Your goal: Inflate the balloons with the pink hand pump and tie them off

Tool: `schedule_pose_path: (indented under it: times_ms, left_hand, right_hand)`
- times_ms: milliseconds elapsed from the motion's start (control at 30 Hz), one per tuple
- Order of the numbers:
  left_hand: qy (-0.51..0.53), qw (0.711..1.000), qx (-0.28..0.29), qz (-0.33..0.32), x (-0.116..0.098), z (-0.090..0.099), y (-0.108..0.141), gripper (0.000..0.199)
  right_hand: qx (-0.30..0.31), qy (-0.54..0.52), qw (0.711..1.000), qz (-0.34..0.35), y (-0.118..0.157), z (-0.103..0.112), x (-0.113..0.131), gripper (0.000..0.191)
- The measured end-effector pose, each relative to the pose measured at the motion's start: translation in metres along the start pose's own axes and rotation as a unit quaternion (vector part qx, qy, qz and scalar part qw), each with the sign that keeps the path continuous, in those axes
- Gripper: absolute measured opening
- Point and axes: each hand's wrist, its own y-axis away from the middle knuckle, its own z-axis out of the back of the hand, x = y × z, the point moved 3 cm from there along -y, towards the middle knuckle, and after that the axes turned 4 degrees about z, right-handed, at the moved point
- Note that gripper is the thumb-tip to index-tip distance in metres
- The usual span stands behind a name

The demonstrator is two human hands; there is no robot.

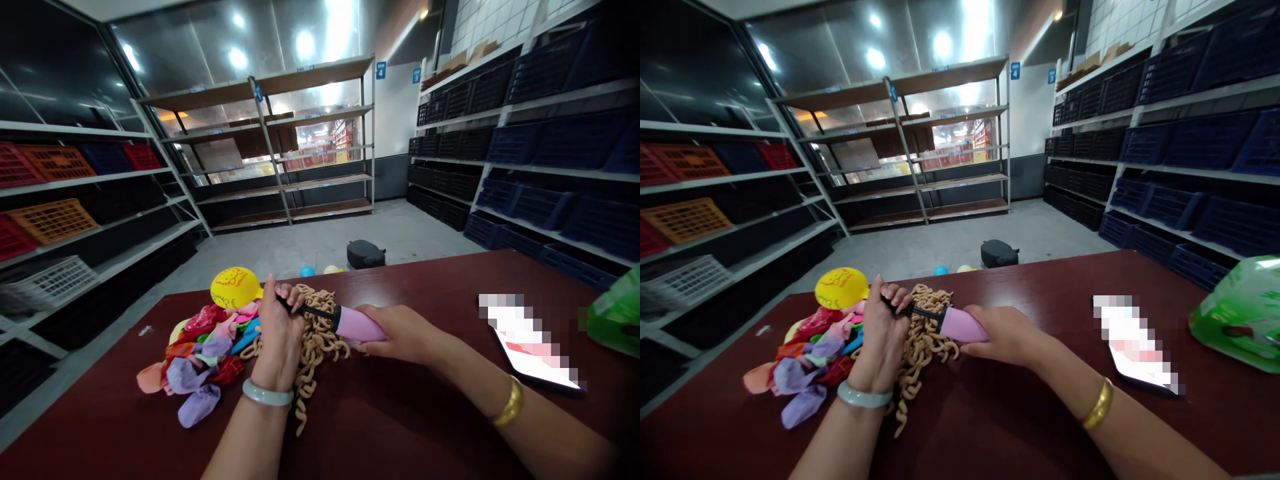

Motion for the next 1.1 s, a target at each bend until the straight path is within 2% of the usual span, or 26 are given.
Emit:
schedule_pose_path:
  times_ms: [100,267,367,500,733,833,900,967,1100]
  left_hand:
    - [-0.013,1.0,0.013,-0.005,-0.009,0.0,0.0,0.04]
    - [0.003,0.998,0.01,-0.067,-0.049,0.008,-0.008,0.041]
    - [0.01,0.997,0.004,-0.083,-0.06,0.009,-0.009,0.041]
    - [0.011,0.997,0.012,-0.069,-0.043,0.004,-0.007,0.039]
    - [-0.018,1.0,-0.001,0.006,0.034,-0.005,0.013,0.036]
    - [-0.022,0.999,-0.011,0.031,0.054,-0.007,0.021,0.035]
    - [-0.018,0.999,-0.014,0.036,0.055,-0.009,0.022,0.034]
    - [-0.02,0.999,-0.006,0.038,0.048,-0.01,0.02,0.034]
    - [-0.015,1.0,0.004,0.013,0.011,-0.007,0.007,0.039]
  right_hand:
    - [0.002,-0.007,1.0,-0.001,0.0,0.0,-0.001,0.061]
    - [0.02,-0.047,0.999,0.015,0.003,0.011,-0.011,0.056]
    - [0.024,-0.058,0.998,0.019,0.005,0.016,-0.017,0.057]
    - [0.019,-0.03,0.999,0.026,0.006,0.018,-0.017,0.061]
    - [0.002,0.022,1.0,0.007,0.005,0.01,-0.007,0.056]
    - [0.002,0.018,1.0,0.001,0.003,0.006,-0.002,0.055]
    - [-0.003,0.015,1.0,0.001,0.002,0.004,0.001,0.054]
    - [-0.009,0.01,1.0,0.001,0.001,0.003,0.003,0.055]
    - [0.012,-0.033,0.999,0.01,0.003,0.008,-0.001,0.058]
